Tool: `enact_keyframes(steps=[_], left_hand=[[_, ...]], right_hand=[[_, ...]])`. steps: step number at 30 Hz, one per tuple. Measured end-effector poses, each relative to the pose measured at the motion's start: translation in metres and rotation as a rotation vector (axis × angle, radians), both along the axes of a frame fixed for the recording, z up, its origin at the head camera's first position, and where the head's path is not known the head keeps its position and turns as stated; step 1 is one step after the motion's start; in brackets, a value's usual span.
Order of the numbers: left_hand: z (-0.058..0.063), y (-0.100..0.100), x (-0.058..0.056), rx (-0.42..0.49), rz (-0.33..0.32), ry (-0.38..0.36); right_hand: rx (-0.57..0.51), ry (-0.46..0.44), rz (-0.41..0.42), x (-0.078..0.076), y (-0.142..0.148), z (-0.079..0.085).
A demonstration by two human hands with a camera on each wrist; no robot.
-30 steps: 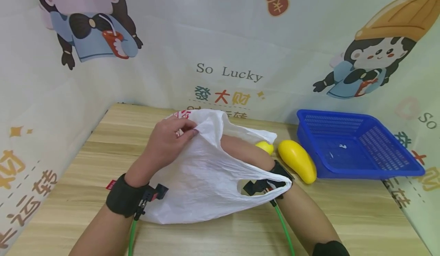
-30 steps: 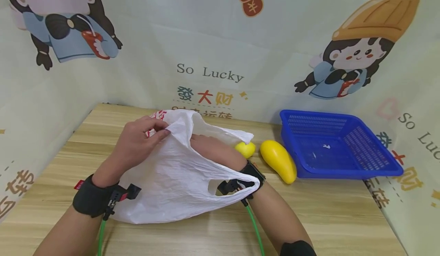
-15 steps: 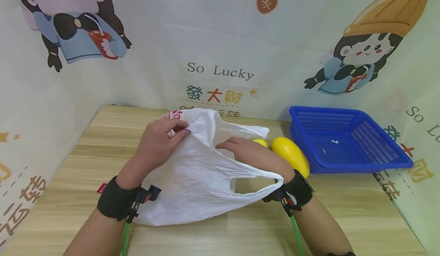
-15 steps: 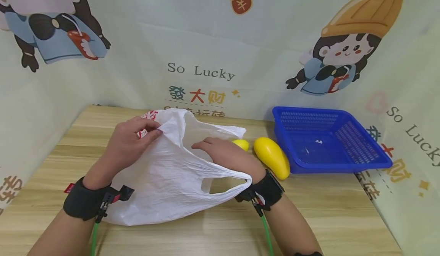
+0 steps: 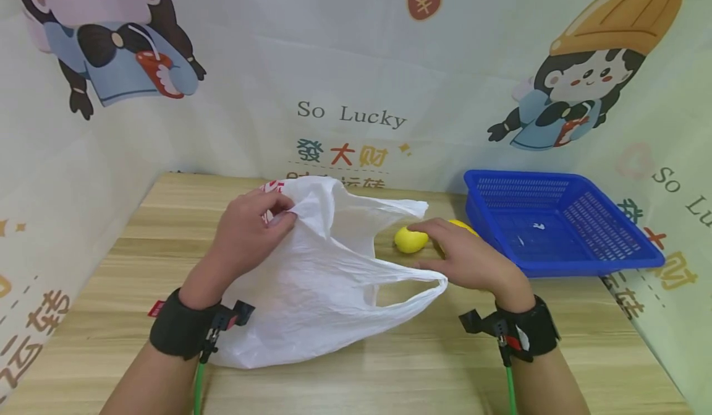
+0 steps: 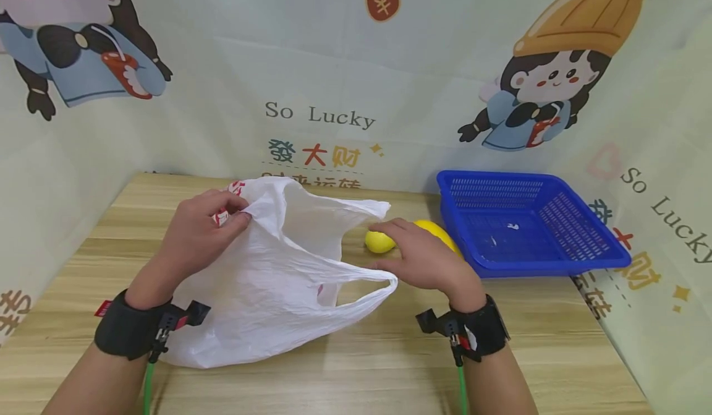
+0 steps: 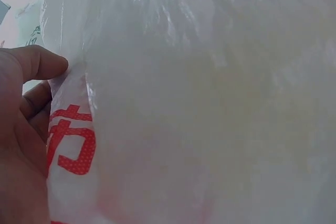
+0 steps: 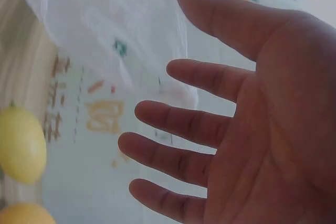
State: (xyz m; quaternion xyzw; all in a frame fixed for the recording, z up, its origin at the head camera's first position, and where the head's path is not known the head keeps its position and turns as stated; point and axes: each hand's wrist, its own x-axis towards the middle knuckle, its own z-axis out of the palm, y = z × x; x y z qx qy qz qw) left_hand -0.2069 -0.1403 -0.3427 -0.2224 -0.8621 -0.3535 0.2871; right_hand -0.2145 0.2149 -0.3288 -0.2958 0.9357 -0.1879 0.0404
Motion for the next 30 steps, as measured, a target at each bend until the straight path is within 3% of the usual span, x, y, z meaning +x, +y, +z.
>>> enact_keyframes(steps=[7,15,24,30], left_hand=[[0.002,-0.006,0.002,0.0,0.036,0.01],[0.005,-0.011,0.003,0.014,0.059,0.007],[0.007,-0.011,0.004,0.027,0.046,0.016],[0.006,-0.01,0.003,0.028,0.039,0.006]], right_hand=[[0.032,-0.014,-0.09,-0.003,0.017,-0.005],[0.081,0.071,-0.136,-0.019,0.012,-0.025],[0.114,0.193,-0.059,-0.046,0.003,-0.051],[0.112,0.19,-0.106,-0.062,0.002,-0.071]])
